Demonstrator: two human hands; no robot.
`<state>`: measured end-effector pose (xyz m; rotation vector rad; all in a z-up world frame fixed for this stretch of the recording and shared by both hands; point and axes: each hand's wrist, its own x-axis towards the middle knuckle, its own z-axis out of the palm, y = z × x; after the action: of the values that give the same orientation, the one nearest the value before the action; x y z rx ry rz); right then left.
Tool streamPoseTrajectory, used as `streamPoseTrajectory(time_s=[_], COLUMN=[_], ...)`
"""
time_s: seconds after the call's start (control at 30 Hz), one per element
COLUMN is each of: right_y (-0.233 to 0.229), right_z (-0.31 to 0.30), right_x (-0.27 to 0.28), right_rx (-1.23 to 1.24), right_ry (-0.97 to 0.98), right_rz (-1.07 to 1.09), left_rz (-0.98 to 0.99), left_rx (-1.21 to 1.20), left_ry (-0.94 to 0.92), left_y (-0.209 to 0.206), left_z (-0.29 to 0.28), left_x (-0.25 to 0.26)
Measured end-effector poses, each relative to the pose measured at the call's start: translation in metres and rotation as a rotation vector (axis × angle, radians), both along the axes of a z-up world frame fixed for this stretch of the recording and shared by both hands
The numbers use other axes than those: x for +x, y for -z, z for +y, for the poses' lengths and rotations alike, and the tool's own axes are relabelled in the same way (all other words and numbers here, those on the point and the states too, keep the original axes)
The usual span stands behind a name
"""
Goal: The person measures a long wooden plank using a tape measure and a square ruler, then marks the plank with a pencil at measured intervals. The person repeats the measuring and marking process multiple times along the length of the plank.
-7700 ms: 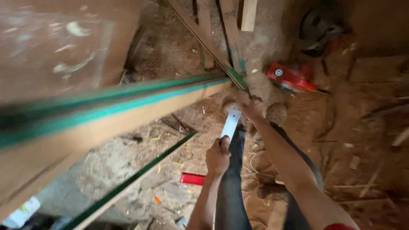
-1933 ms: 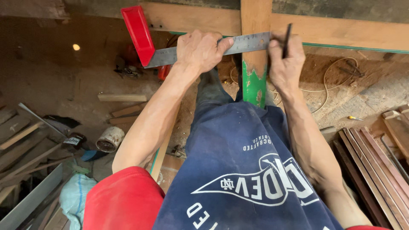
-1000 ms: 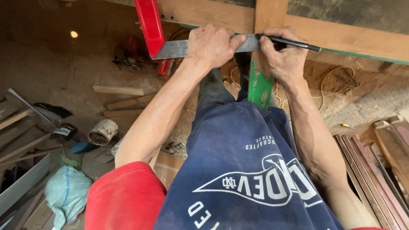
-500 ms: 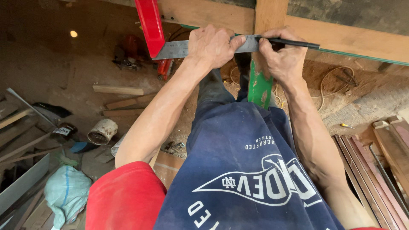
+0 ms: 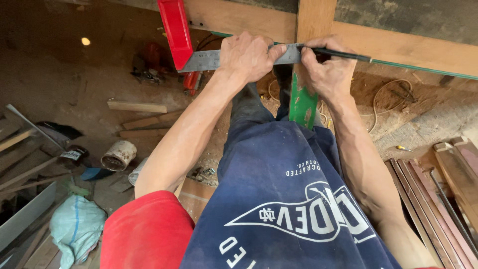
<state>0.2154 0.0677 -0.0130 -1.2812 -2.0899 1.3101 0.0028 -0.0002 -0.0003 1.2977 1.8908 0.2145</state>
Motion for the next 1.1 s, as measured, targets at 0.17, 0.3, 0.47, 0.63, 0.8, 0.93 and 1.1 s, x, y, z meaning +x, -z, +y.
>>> streamPoseTrajectory(time_s=[0.17,0.3,0.47,0.63,0.8,0.93,1.1], right_y=[-0.001,-0.001,0.003,0.003,0.0,-0.002,0.0], right_z=[0.002,-0.002,-0.002,-0.004,-0.002,-0.003,-0.003], right_x=[-0.003,-0.003,-0.003,-0.004,-0.006,-0.009,-0.009], right_rx=[-0.023,-0.17,-0.057,-0.053,-0.122,-0.087,0.03], right_ry=[0.03,0.137,0.085,0.08,0.115,0.108,0.047], right_rz=[-0.006,-0.038,0.01,-0.01,-0.022,-0.001,-0.05], left_rz=[0.006,-0.007,-0.014,0.004,-0.008,-0.008,-0.013], left_rx=[-0.015,-0.024,-0.005,-0.039,-0.027,-0.05,-0.037], left_ry=[0.001,0.002,0.003,0.016,0.007,0.012,-0.006], left_y=[-0.001,-0.001,-0.002,-0.002,-0.003,-0.003,-0.003], left_z=[0.002,0.001,0.001,0.001,0.001,0.002,0.002], left_x=[-0.002,-0.001,-0.002,-0.001,-0.001,-0.001,-0.002])
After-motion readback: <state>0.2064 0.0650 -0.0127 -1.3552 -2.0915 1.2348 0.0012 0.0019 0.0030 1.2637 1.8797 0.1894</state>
